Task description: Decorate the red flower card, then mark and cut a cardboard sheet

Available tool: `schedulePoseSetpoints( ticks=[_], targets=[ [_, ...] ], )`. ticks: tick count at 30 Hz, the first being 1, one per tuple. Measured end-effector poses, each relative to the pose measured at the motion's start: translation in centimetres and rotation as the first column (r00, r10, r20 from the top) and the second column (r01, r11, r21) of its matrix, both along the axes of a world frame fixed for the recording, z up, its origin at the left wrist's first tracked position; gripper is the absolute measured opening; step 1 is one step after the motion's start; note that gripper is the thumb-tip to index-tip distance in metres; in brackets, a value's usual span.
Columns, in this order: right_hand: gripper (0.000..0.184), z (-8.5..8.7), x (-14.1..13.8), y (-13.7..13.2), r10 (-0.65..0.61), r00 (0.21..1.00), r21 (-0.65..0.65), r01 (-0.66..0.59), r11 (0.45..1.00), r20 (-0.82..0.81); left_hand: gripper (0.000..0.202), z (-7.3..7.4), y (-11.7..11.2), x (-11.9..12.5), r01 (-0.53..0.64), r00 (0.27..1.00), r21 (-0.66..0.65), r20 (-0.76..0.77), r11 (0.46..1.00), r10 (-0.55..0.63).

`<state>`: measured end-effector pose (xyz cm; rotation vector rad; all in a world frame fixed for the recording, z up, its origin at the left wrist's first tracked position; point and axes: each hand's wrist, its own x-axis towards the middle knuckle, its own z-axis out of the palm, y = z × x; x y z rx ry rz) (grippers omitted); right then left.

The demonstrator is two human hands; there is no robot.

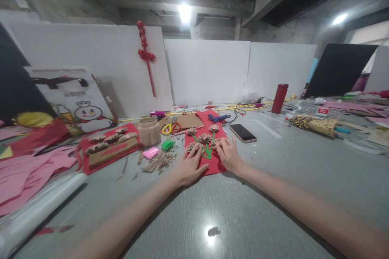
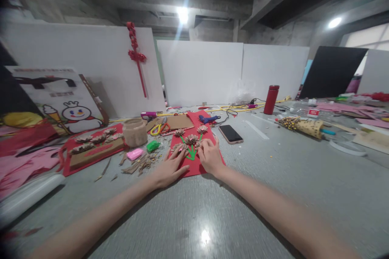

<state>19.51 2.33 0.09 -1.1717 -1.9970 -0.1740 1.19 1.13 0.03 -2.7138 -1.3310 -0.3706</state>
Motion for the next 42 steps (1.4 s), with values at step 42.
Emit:
schedulePoseSetpoints(
  ticks=[42],
  targets=[
    [0.015,-0.2,-0.1,0.0,0.020,1.000,0.000,-0.020,1.000,-0.001,0.046,1.9,0.6,-0.7,-0.002,0.975,0.107,0.221,0.994,-0.022]
  ],
)
